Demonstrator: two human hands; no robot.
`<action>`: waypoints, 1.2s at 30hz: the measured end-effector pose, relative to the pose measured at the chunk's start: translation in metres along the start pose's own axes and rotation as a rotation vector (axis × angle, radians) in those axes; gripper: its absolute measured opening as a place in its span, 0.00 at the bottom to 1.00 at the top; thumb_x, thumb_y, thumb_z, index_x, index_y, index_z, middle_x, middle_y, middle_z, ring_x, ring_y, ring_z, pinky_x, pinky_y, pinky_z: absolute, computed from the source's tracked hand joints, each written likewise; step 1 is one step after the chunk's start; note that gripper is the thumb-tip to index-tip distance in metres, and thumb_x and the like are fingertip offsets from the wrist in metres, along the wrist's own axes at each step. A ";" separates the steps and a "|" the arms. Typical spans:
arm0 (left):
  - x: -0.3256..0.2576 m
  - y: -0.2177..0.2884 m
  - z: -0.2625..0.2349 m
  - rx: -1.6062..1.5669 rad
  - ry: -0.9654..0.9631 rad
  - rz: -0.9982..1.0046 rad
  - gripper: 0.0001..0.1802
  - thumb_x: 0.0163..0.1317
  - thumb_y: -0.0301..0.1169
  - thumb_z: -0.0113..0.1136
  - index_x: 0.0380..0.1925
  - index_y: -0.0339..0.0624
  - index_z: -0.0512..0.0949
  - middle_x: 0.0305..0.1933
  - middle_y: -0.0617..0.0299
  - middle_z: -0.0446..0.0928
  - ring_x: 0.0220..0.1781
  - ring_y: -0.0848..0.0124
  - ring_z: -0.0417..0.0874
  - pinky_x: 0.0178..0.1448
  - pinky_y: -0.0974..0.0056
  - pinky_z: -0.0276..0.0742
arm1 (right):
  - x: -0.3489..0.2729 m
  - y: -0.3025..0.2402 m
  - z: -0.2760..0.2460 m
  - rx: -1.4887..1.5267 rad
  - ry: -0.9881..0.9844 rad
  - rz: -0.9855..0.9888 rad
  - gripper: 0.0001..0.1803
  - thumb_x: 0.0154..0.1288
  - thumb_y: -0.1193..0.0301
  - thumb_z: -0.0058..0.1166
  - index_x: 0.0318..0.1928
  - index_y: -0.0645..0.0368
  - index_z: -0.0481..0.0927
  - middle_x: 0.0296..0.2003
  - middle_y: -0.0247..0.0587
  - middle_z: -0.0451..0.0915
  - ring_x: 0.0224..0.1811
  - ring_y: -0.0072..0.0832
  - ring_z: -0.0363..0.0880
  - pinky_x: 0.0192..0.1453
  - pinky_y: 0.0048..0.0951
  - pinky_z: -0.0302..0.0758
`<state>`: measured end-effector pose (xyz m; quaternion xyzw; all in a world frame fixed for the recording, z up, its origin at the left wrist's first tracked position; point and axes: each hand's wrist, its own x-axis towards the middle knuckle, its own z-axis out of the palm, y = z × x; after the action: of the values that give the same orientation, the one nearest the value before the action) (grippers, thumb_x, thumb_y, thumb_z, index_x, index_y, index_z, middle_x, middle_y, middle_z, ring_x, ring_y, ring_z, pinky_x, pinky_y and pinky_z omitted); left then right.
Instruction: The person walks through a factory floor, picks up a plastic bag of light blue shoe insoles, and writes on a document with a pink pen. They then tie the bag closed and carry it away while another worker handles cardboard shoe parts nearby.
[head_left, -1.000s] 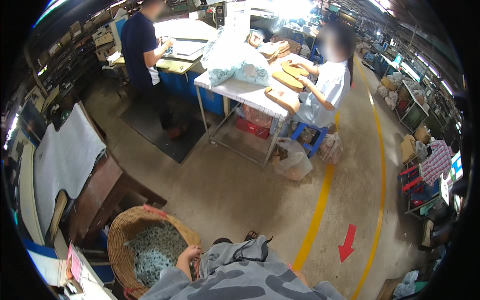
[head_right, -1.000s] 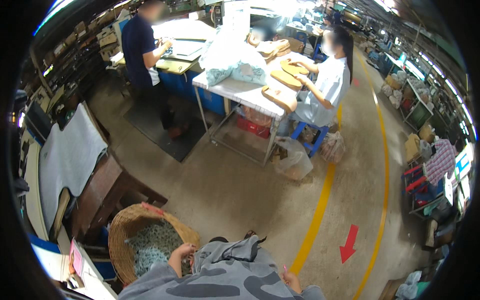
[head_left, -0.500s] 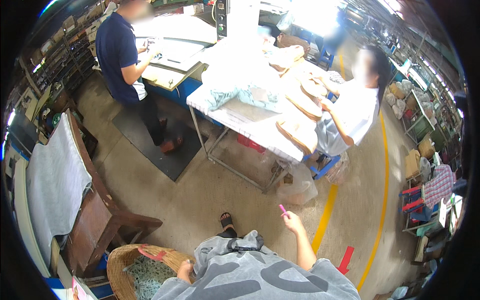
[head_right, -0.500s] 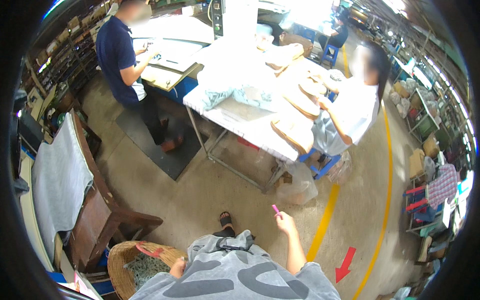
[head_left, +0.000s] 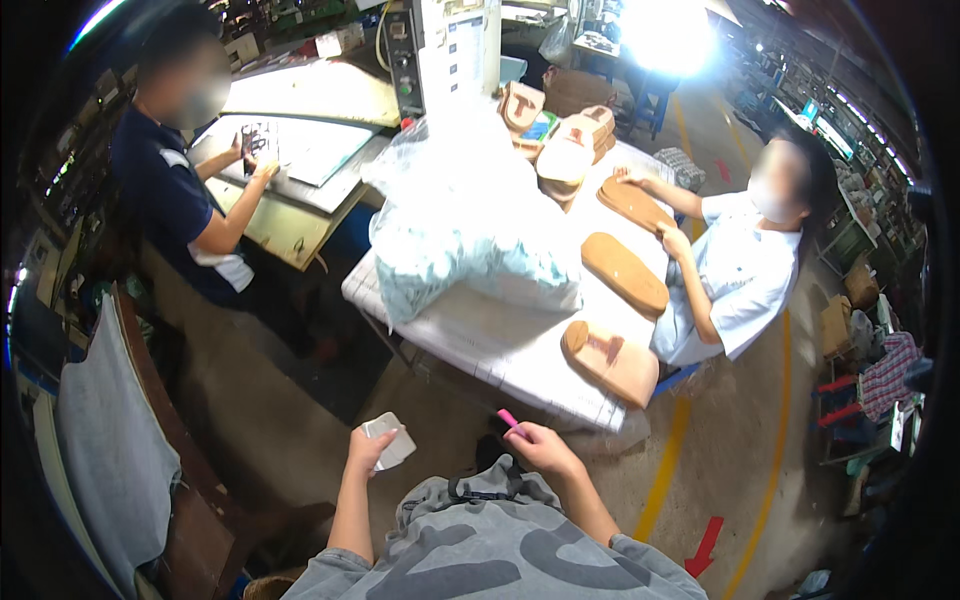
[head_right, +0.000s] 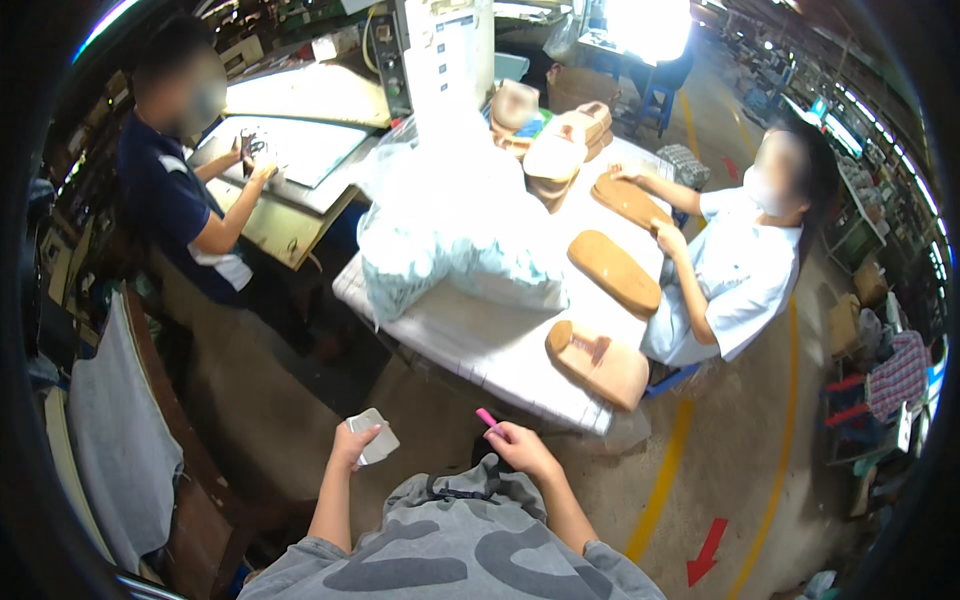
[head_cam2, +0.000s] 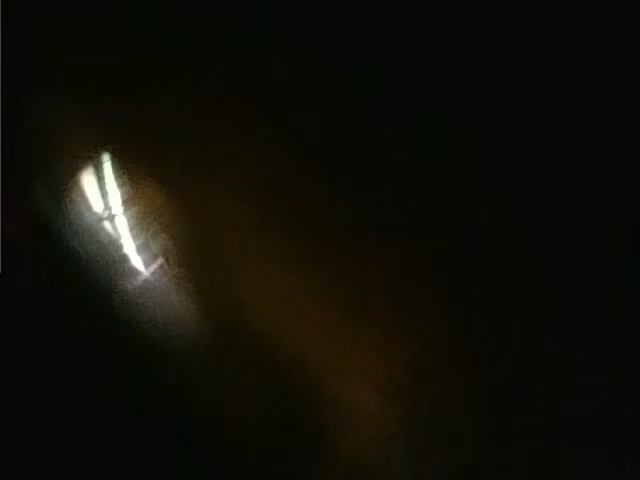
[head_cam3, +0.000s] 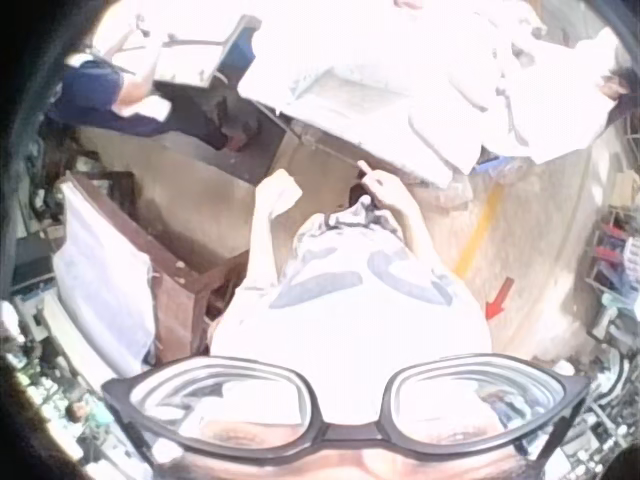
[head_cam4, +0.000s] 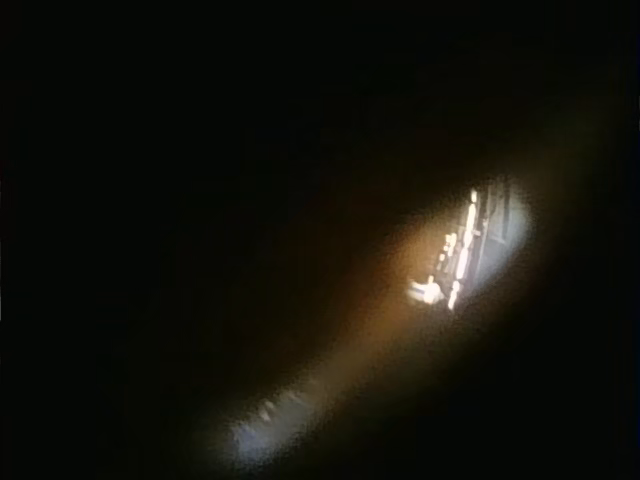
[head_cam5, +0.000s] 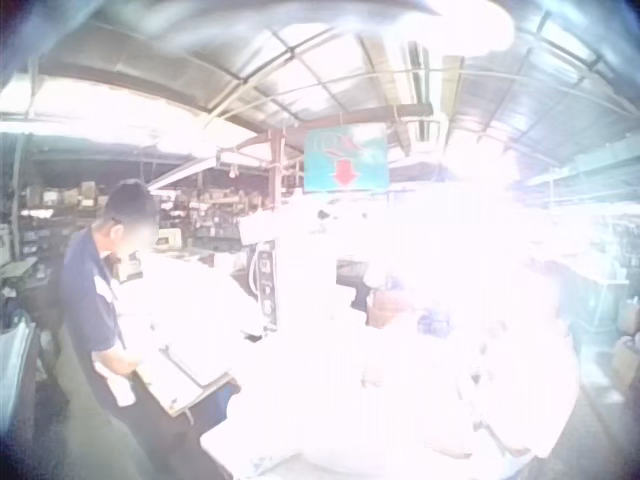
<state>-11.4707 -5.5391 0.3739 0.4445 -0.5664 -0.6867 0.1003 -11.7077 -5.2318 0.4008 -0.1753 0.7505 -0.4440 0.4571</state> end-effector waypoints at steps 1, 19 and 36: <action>0.011 0.026 0.024 -0.113 -0.087 0.024 0.17 0.67 0.25 0.74 0.54 0.29 0.86 0.49 0.51 0.92 0.50 0.63 0.94 0.55 0.54 0.91 | 0.017 -0.014 -0.006 -0.026 -0.042 -0.020 0.16 0.80 0.57 0.62 0.53 0.57 0.87 0.32 0.26 0.81 0.34 0.18 0.75 0.40 0.25 0.73; 0.125 0.257 0.143 -0.078 -0.422 0.013 0.18 0.82 0.31 0.57 0.65 0.34 0.76 0.46 0.53 0.83 0.44 0.62 0.92 0.51 0.53 0.93 | 0.204 -0.044 -0.048 0.206 -0.296 -0.322 0.26 0.82 0.61 0.59 0.71 0.62 0.76 0.59 0.47 0.84 0.58 0.31 0.80 0.66 0.33 0.76; 0.269 0.673 0.239 -0.603 -0.513 0.605 0.13 0.81 0.34 0.58 0.60 0.46 0.77 0.43 0.62 0.77 0.34 0.72 0.78 0.39 0.63 0.81 | 0.198 -0.044 -0.045 -0.173 -0.051 -0.276 0.16 0.79 0.58 0.63 0.45 0.60 0.80 0.33 0.38 0.77 0.35 0.27 0.72 0.41 0.35 0.74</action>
<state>-12.0475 -5.7748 0.8147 0.0282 -0.4524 -0.8473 0.2767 -11.8553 -5.3654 0.3403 -0.3265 0.7429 -0.4317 0.3939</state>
